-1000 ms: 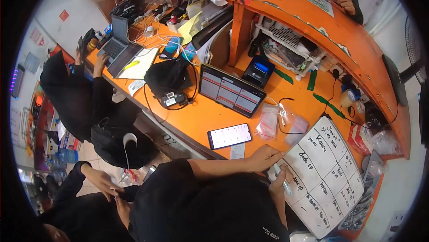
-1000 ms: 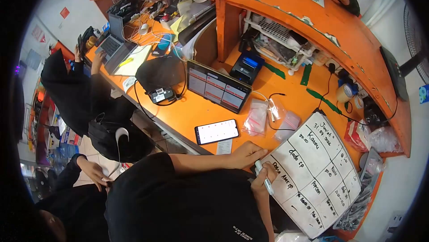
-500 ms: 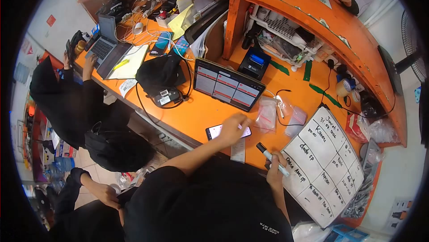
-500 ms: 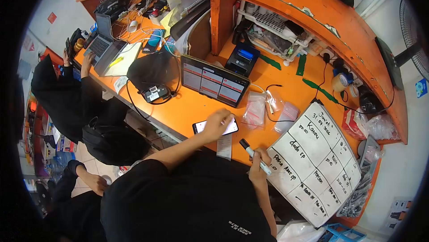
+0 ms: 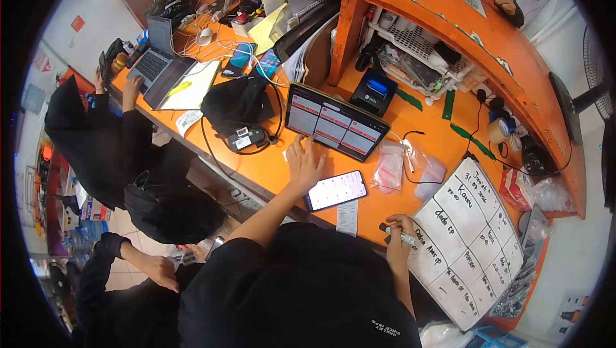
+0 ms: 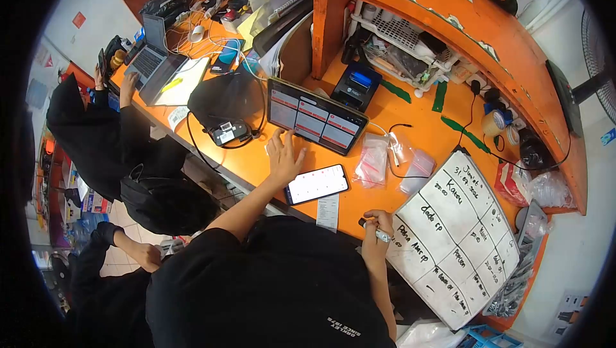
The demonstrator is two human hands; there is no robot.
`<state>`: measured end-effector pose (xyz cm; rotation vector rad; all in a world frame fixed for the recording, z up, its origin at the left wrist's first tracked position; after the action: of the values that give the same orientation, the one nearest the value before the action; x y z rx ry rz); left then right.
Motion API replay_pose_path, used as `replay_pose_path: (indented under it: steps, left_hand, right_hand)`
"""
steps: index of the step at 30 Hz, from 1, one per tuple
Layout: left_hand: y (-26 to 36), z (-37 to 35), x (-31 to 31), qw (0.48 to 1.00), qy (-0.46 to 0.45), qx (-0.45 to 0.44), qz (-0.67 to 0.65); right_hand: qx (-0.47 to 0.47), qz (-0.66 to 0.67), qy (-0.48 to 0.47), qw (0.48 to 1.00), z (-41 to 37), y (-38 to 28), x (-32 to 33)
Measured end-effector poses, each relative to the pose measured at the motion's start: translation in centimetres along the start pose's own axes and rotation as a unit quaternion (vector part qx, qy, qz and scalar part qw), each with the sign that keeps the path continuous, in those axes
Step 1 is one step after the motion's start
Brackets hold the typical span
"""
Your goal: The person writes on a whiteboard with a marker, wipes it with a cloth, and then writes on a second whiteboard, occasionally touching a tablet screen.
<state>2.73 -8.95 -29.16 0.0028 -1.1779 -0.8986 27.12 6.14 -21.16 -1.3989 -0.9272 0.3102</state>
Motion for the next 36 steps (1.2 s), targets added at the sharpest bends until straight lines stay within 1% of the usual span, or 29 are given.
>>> replay_pose_path:
  steps: [2,6,8,12,14,20,23,27,29,36]
  left_hand:
    - [0.0,-0.1,-0.5,0.999,-0.034,-0.005,-0.001]
    - [0.0,0.6,-0.7,0.999,-0.041,-0.007,0.011]
    - [0.0,1.2,-0.4,1.000,-0.026,-0.001,-0.011]
    - [0.6,2.4,0.4,1.000,-0.004,-0.003,-0.002]
    - [0.7,2.8,0.4,1.000,0.005,-0.011,-0.002]
    - [1.0,3.1,0.6,1.000,0.009,-0.017,-0.025]
    - [1.1,2.5,1.0,0.999,0.020,-0.009,-0.044]
    - [-0.6,0.2,-0.4,0.999,0.025,-0.021,-0.039]
    - [-1.0,-0.4,-0.6,1.000,-0.005,-0.007,-0.019]
    - [-0.9,-0.1,-0.1,0.999,-0.021,0.006,-0.041]
  right_hand:
    - [-0.001,-0.004,0.000,1.000,0.0,0.1,0.0]
    - [-0.009,0.010,0.001,1.000,-0.1,1.0,0.0]
    - [-0.023,0.041,-0.003,0.999,-0.3,1.2,-0.1]
    - [-0.020,0.010,-0.015,1.000,-0.4,1.5,0.1]
    - [-0.038,0.071,-0.021,0.997,-0.5,1.7,-0.2]
    - [-0.040,0.039,-0.035,0.998,-0.7,0.8,-0.1]
    - [-0.047,0.057,-0.035,0.997,-0.9,0.8,-0.2]
    - [-0.040,0.051,-0.031,0.997,-0.8,0.5,0.0]
    - [-0.052,0.056,-0.029,0.997,-0.9,0.7,0.1]
    - [-0.047,0.035,-0.033,0.998,-1.2,0.1,0.0]
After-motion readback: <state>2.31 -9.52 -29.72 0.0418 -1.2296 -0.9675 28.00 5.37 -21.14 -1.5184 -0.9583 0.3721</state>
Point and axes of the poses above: each hand's wrist, its own z-axis towards the middle knuckle, its own x-axis out of the back of the hand, y = z × x, the point moved 1 cm from there along z, towards the middle knuckle, and after that the axes turned 9 degrees about -x, right-handed, at the moved point
